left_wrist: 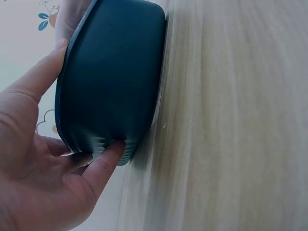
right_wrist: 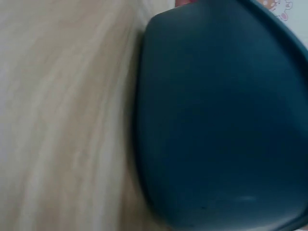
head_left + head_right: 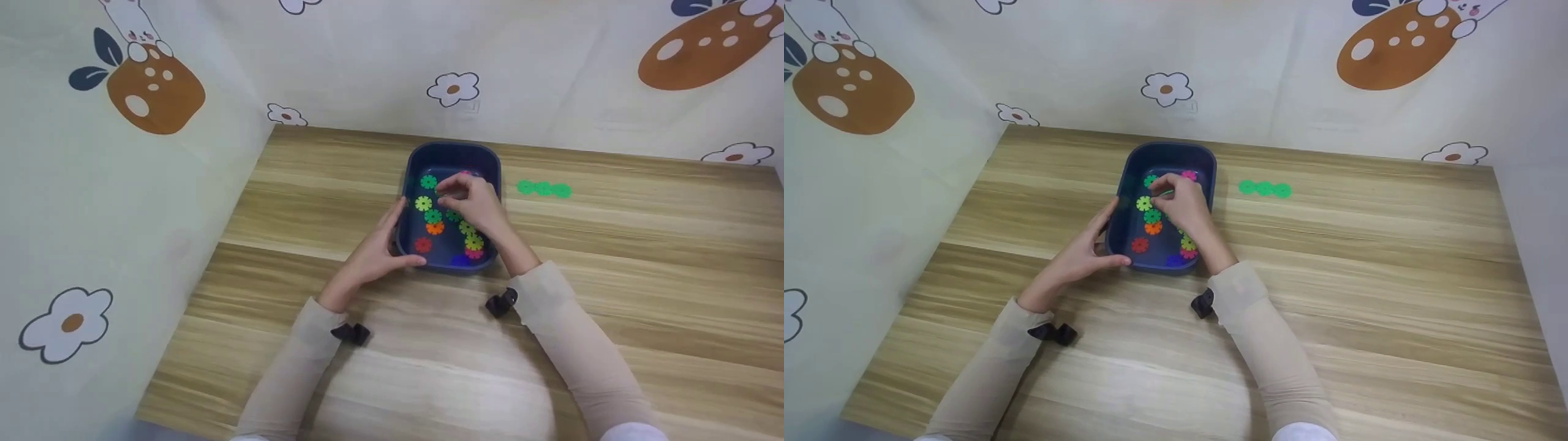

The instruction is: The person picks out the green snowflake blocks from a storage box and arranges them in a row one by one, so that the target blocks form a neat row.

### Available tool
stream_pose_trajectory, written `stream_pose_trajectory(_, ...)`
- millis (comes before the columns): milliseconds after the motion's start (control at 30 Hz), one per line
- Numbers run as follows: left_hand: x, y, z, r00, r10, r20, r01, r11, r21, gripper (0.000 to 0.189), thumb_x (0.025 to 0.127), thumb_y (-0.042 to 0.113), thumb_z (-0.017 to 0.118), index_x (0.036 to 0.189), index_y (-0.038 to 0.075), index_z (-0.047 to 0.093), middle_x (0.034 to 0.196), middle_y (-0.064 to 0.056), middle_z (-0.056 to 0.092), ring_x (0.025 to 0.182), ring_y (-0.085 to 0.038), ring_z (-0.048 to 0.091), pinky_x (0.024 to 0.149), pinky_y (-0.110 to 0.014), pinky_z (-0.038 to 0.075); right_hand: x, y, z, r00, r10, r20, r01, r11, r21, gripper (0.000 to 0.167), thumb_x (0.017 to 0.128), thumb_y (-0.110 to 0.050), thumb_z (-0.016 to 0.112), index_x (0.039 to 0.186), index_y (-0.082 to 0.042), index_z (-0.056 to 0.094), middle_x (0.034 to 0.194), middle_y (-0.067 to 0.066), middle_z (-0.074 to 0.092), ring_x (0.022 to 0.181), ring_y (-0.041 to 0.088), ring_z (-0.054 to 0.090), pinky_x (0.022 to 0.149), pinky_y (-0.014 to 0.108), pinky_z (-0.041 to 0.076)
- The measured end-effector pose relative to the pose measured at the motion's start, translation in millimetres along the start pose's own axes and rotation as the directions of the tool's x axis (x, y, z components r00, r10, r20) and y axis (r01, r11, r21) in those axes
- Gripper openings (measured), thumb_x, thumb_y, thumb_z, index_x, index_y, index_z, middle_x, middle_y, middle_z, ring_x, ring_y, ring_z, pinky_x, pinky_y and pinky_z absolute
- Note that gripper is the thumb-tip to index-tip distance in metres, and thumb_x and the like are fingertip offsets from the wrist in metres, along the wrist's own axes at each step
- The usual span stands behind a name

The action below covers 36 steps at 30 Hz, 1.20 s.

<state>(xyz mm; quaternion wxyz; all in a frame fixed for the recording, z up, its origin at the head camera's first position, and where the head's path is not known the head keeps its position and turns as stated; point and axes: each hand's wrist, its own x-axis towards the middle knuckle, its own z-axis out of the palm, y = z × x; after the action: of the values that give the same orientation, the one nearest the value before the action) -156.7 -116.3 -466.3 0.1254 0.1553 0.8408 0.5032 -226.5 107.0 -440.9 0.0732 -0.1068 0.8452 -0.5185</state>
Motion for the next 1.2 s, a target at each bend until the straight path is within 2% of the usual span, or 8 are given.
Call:
stream_pose_trajectory(133, -0.5, 1.5, 1.6, 1.0, -0.005, 0.003, 0.005, 1.0, -0.023, 0.113, 0.081, 0.026, 0.085, 0.162, 0.019, 0.006, 0.169, -0.012, 0.006, 0.152, -0.032, 0.023, 0.116, -0.045, 0.039, 1.3, 4, 5, 0.998, 0.035, 0.061, -0.035, 0.999, -0.007, 0.025, 0.092, -0.005, 0.069, 0.116, 0.002, 0.068, 0.118, 0.019, 0.072, 0.107, 0.031, 0.071, 0.094, 0.042, 0.057)
stream_pose_trajectory(267, -0.4, 2.1, 0.6, 1.0, -0.003, 0.0, 0.003, 1.0, -0.016, 0.113, 0.081, 0.025, 0.085, 0.162, 0.019, 0.007, 0.169, -0.011, 0.007, 0.152, -0.031, 0.023, 0.118, -0.045, 0.036, 3.7, 4, 9, 0.985, 0.076, 0.156, -0.066, 0.995, -0.068, 0.032, 0.092, -0.006, 0.068, 0.122, 0.003, 0.065, 0.125, 0.021, 0.068, 0.114, 0.033, 0.067, 0.099, 0.044, 0.054)
stream_pose_trajectory(333, -0.1, 1.9, -0.6, 1.0, -0.001, -0.005, 0.001, 1.0, 0.005, 0.113, 0.08, 0.028, 0.085, 0.162, 0.019, 0.008, 0.169, -0.01, 0.008, 0.154, -0.03, 0.02, 0.121, -0.045, 0.031, 5.4, 4, 11, 0.977, 0.095, 0.192, -0.075, 0.991, -0.111, 0.034, 0.091, -0.006, 0.07, 0.123, 0.004, 0.064, 0.125, 0.021, 0.067, 0.115, 0.034, 0.066, 0.1, 0.044, 0.054)
stream_pose_trajectory(567, 0.1, -0.5, -4.0, 1.0, 0.006, -0.007, -0.006, 0.999, 0.036, 0.115, 0.079, 0.037, 0.085, 0.162, 0.018, 0.009, 0.169, -0.01, 0.009, 0.156, -0.03, 0.012, 0.124, -0.048, 0.022, 9.3, 4, 20, 0.966, 0.114, 0.231, -0.039, 0.951, -0.306, 0.03, 0.086, -0.002, 0.073, 0.116, 0.001, 0.069, 0.108, 0.018, 0.071, 0.096, 0.027, 0.066, 0.087, 0.039, 0.055)
stream_pose_trajectory(667, -0.6, -0.8, -3.3, 1.0, 0.01, -0.007, -0.01, 1.0, 0.027, 0.115, 0.079, 0.036, 0.085, 0.162, 0.018, 0.009, 0.169, -0.01, 0.009, 0.156, -0.03, 0.012, 0.125, -0.048, 0.021, 9.2, 5, 22, 0.963, 0.116, 0.244, -0.024, 0.936, -0.351, 0.027, 0.086, -0.002, 0.074, 0.113, -0.001, 0.071, 0.105, 0.016, 0.072, 0.094, 0.025, 0.066, 0.087, 0.038, 0.055)
stream_pose_trajectory(800, -0.3, -0.7, -1.3, 1.0, 0.017, -0.004, -0.017, 1.0, 0.015, 0.115, 0.078, 0.037, 0.085, 0.162, 0.018, 0.009, 0.169, -0.01, 0.009, 0.156, -0.03, 0.012, 0.125, -0.048, 0.019, 7.1, 7, 21, 0.967, 0.107, 0.232, -0.025, 0.944, -0.33, 0.022, 0.085, -0.001, 0.074, 0.106, -0.002, 0.07, 0.101, 0.015, 0.071, 0.092, 0.025, 0.065, 0.085, 0.038, 0.055)
stream_pose_trajectory(933, 0.5, -0.5, -0.3, 1.0, 0.015, -0.005, -0.015, 1.0, 0.015, 0.114, 0.078, 0.036, 0.085, 0.162, 0.018, 0.009, 0.169, -0.01, 0.01, 0.155, -0.029, 0.013, 0.125, -0.047, 0.021, 5.2, 8, 19, 0.975, 0.071, 0.21, -0.01, 0.96, -0.28, 0.016, 0.086, 0.001, 0.069, 0.102, -0.002, 0.07, 0.096, 0.014, 0.071, 0.086, 0.023, 0.064, 0.08, 0.035, 0.054)
stream_pose_trajectory(1200, 0.9, -0.7, -0.3, 1.0, 0.018, -0.004, -0.018, 0.999, 0.028, 0.114, 0.079, 0.035, 0.085, 0.162, 0.018, 0.009, 0.169, -0.01, 0.01, 0.156, -0.03, 0.01, 0.125, -0.05, 0.018, 5.0, 8, 17, 0.982, 0.044, 0.184, 0.0, 0.973, -0.232, 0.014, 0.09, -0.001, 0.064, 0.101, -0.004, 0.074, 0.096, 0.013, 0.074, 0.083, 0.021, 0.066, 0.08, 0.034, 0.056)
